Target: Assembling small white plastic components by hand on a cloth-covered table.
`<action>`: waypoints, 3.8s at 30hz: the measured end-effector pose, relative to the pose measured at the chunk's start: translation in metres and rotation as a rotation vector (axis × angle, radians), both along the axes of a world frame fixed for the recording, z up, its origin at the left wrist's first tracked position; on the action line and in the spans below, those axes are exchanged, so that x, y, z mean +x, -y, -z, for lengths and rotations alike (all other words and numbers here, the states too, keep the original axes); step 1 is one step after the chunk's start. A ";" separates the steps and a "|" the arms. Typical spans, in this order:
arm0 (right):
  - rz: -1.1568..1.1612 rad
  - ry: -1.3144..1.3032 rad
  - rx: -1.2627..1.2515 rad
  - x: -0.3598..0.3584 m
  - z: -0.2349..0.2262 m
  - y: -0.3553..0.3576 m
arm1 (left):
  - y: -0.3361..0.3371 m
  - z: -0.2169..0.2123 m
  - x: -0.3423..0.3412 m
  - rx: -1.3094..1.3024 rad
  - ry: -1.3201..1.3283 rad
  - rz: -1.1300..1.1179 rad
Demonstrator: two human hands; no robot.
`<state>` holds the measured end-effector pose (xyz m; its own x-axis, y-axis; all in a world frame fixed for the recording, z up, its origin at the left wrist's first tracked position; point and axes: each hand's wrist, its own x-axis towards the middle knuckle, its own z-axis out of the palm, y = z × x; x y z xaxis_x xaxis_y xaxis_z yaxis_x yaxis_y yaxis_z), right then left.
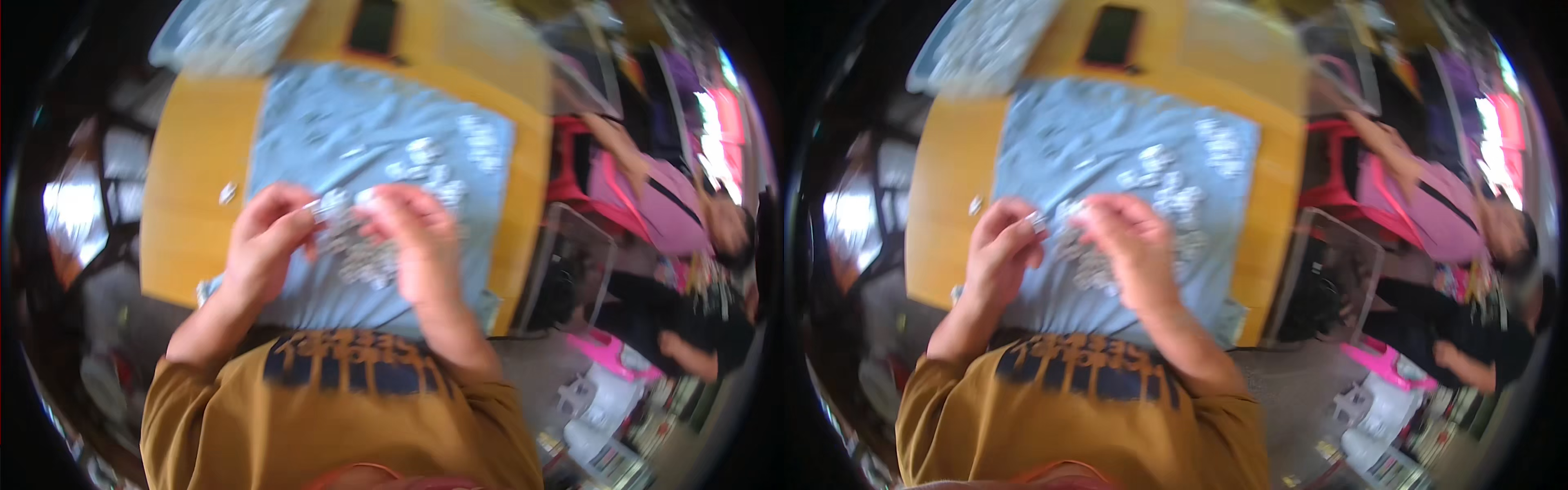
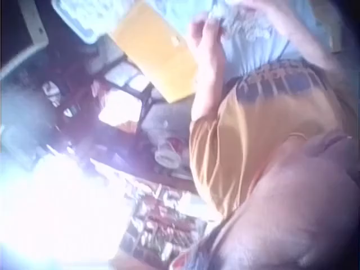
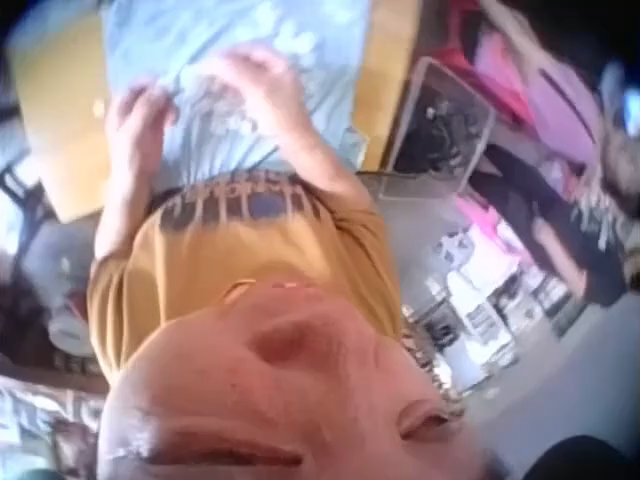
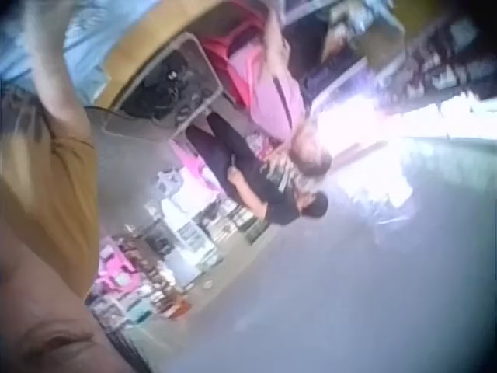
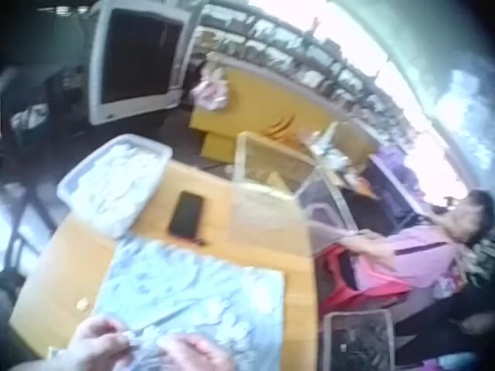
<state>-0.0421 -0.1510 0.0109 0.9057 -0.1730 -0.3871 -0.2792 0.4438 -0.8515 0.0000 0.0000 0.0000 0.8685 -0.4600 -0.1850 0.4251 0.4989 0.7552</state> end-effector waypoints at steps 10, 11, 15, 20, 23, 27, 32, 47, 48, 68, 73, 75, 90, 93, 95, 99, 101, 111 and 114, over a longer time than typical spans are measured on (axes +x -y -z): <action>0.025 0.112 -0.155 0.012 0.008 -0.031 | -0.027 0.022 -0.013 -0.053 -0.097 -0.034; 0.012 0.104 -0.150 0.012 0.008 -0.034 | -0.029 0.023 -0.013 -0.055 -0.101 -0.030; 0.027 0.134 -0.186 0.011 0.007 -0.041 | -0.031 0.019 -0.014 -0.059 -0.126 -0.034; -0.006 0.182 -0.265 0.010 0.010 -0.040 | -0.031 0.019 -0.014 -0.036 -0.080 -0.042; 0.000 0.195 -0.309 0.010 0.009 -0.043 | -0.030 0.019 -0.012 -0.023 -0.074 -0.046; 0.018 0.220 -0.374 0.008 0.009 -0.047 | -0.029 0.019 -0.013 -0.027 -0.080 -0.055; 0.004 0.347 -0.436 0.005 0.011 -0.049 | -0.028 0.019 -0.014 -0.015 -0.081 -0.076; -0.019 0.447 -0.593 0.002 0.018 -0.044 | -0.025 0.018 -0.021 -0.018 0.027 -0.099; -0.016 0.447 -0.594 0.001 0.018 -0.044 | -0.026 0.019 -0.021 -0.018 0.027 -0.096; -0.298 0.526 -0.463 0.000 0.019 -0.019 | -0.031 0.019 -0.019 0.022 0.257 0.052; -0.292 0.570 -0.541 0.000 0.026 -0.017 | -0.029 0.020 -0.019 0.017 0.260 0.046; -0.303 0.567 -0.593 0.000 0.026 -0.017 | -0.028 0.021 -0.020 0.024 0.267 0.041; -0.306 0.681 -0.532 0.005 0.034 -0.016 | -0.025 0.018 -0.022 0.067 0.188 0.004; -0.280 0.686 -0.524 0.005 0.036 -0.017 | -0.024 0.020 -0.023 0.060 0.187 -0.012; -0.264 0.709 -0.594 0.005 0.036 -0.018 | -0.023 0.021 -0.024 0.070 0.220 -0.039; -0.309 0.625 -0.560 -0.001 0.035 -0.017 | -0.020 0.025 -0.026 0.053 0.237 -0.075; -0.255 0.661 -0.625 -0.001 0.037 -0.020 | -0.019 0.026 -0.027 0.069 0.283 -0.104; -0.175 0.751 -0.808 0.004 0.038 -0.025 | -0.019 0.025 -0.025 0.007 0.177 -0.061; -0.176 0.733 -0.777 0.003 0.039 -0.023 | -0.019 0.019 -0.022 0.065 0.099 -0.022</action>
<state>-0.0395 -0.1283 -0.0277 0.9081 0.0176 0.4184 0.4056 -0.2859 -0.8682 -0.0216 0.0186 -0.0193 0.8938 -0.4304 -0.1263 0.3361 0.4562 0.8240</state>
